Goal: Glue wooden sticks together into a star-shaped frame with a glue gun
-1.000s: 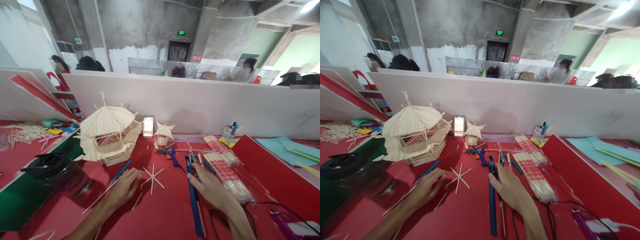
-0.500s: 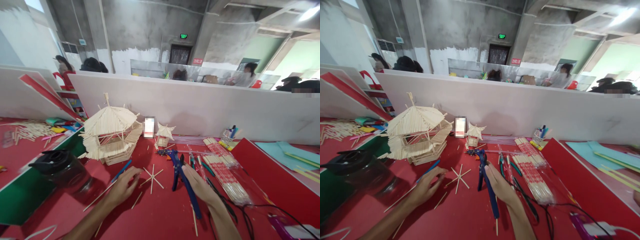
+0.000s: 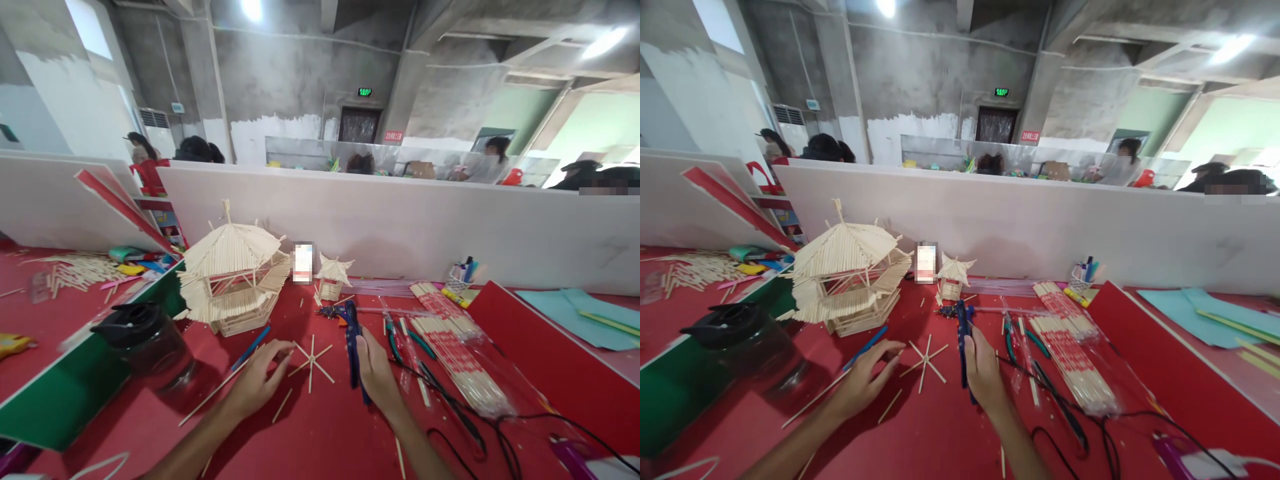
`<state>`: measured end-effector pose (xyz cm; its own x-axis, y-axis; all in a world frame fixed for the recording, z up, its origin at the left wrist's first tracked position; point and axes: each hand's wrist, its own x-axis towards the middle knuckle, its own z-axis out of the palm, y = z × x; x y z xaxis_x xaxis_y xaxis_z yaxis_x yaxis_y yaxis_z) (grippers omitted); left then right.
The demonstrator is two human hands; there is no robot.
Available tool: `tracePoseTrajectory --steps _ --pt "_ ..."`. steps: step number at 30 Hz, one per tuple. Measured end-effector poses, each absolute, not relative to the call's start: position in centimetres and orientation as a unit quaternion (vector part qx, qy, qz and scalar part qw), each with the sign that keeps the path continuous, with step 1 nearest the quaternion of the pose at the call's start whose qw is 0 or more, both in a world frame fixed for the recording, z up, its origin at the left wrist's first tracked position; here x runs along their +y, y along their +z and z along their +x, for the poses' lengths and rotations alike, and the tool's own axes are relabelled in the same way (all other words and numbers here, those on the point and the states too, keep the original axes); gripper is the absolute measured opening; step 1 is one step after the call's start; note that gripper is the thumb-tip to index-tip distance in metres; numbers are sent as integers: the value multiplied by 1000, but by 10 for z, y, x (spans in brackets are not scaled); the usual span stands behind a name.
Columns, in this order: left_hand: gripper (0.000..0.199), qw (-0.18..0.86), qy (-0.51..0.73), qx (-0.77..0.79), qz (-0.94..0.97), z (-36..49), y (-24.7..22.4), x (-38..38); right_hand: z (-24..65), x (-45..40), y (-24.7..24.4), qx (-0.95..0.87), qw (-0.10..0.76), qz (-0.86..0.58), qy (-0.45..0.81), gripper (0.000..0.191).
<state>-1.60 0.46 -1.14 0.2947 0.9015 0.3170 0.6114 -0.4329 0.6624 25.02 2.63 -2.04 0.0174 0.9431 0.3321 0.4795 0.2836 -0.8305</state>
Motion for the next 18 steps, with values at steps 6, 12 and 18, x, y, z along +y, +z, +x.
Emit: tracePoseTrajectory --steps 6,12,18 --pt "25 226 359 500 755 -12 -8 2 244 26 -26 -652 461 -525 294 55" --pt "21 231 392 486 747 -12 -12 3 246 29 -28 -591 478 -536 368 68" --pt "20 251 393 483 741 -12 -16 4 254 27 -19 -535 486 -511 466 67"
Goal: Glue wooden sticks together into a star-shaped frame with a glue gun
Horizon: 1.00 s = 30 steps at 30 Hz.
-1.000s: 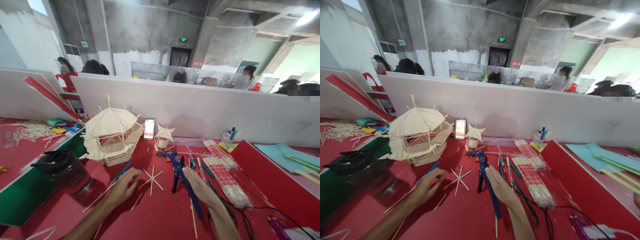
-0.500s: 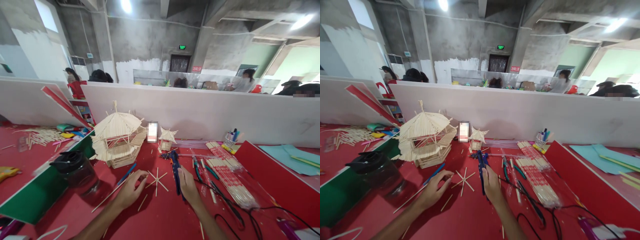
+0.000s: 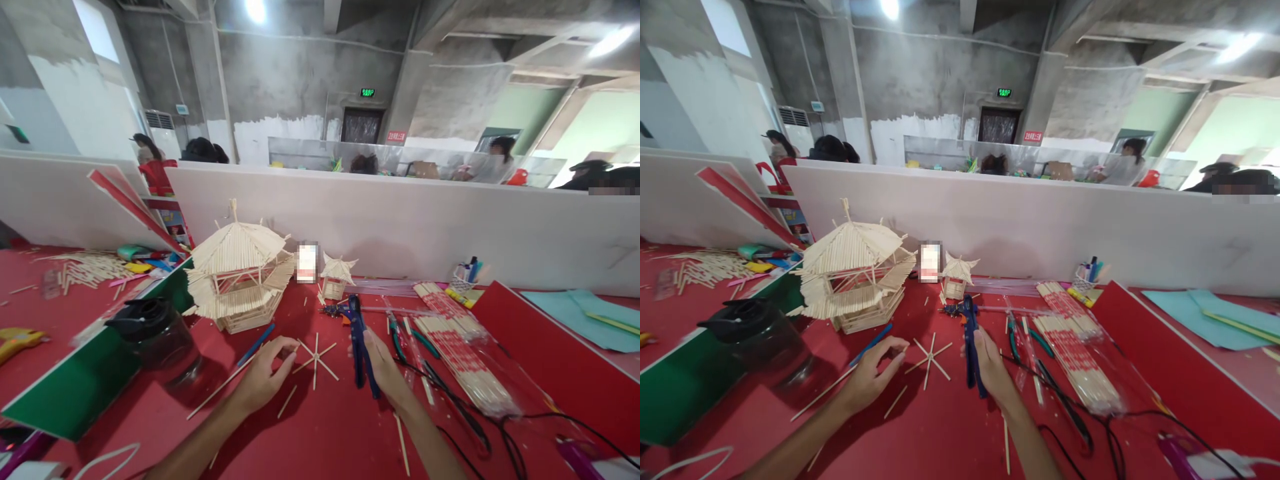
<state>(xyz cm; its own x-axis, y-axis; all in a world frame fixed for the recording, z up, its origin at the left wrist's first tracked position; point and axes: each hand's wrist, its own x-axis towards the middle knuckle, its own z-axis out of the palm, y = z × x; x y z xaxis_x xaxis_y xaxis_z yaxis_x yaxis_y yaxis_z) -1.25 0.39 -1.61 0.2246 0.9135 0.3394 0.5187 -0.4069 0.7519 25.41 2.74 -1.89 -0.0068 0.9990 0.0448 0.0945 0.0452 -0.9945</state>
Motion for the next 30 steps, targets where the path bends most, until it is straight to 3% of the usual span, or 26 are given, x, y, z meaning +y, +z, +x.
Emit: tracePoseTrajectory --steps 10,19,25,30 --pt "19 262 411 483 727 -8 -6 5 274 33 -17 -434 485 -461 604 62" --pt "20 275 332 421 798 -1 0 -10 270 36 -5 -318 592 -374 639 55" --pt "19 271 351 424 789 -1 -1 -5 262 29 0 -275 537 -291 743 50" --pt "20 276 396 431 762 -3 0 -2 249 23 -3 -285 531 -269 752 52"
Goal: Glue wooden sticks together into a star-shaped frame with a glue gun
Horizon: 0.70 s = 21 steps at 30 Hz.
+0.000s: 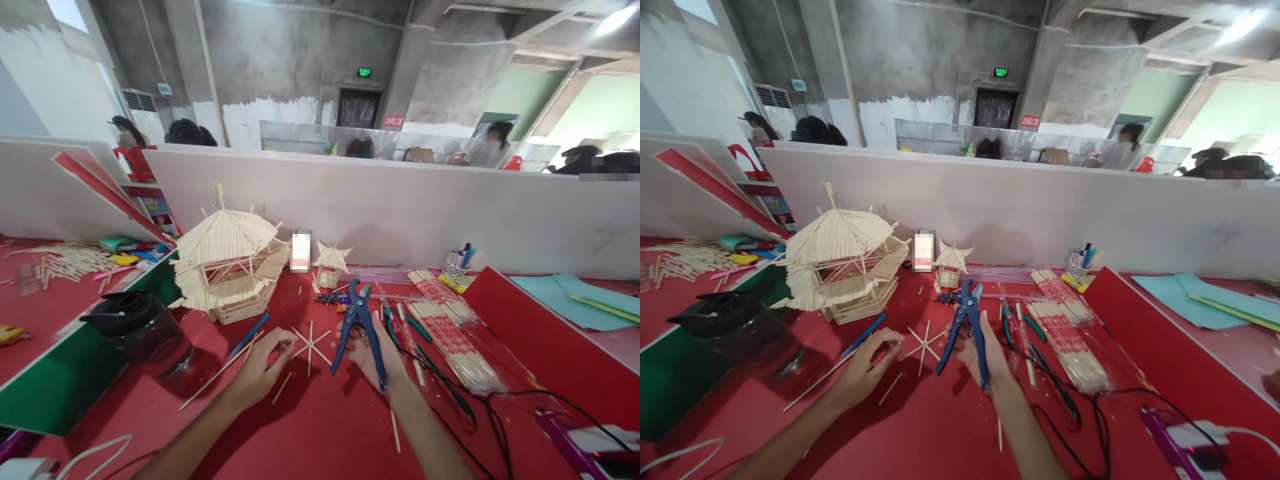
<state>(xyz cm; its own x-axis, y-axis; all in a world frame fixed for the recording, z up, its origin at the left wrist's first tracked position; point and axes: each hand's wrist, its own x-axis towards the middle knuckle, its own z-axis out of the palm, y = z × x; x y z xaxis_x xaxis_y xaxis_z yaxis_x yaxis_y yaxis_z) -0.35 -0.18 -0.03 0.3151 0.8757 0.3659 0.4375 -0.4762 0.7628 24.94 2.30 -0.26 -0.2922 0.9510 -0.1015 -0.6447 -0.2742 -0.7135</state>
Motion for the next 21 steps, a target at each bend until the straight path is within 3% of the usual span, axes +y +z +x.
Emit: tracePoseTrajectory --steps 5,11,14,21 --pt "19 309 451 432 717 -1 -1 -2 254 10 10 -509 506 -355 599 57" --pt "21 354 489 463 649 3 8 -5 259 -5 32 -744 310 -469 360 49" --pt "23 398 479 463 630 5 11 -2 253 -5 33 -764 250 -472 362 45" --pt "33 505 464 452 570 6 11 4 250 -2 37 -770 231 -441 399 35"
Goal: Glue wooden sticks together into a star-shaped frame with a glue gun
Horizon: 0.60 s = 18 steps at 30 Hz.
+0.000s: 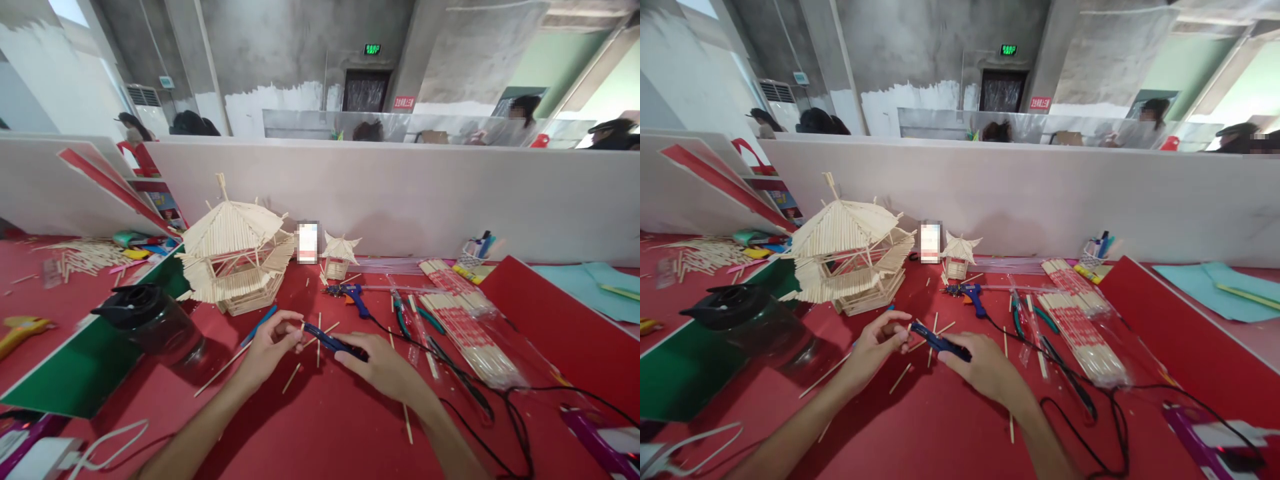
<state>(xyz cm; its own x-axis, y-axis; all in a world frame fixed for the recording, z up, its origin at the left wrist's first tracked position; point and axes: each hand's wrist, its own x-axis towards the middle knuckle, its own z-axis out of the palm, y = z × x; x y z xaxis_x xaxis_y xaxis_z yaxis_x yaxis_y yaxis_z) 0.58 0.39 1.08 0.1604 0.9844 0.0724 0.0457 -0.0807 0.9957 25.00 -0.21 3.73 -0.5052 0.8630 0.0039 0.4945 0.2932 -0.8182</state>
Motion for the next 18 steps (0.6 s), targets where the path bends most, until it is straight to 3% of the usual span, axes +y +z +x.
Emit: tracePoseTrajectory --steps 18 --pt "30 495 386 452 634 5 7 7 244 -4 35 -775 215 -449 389 32"
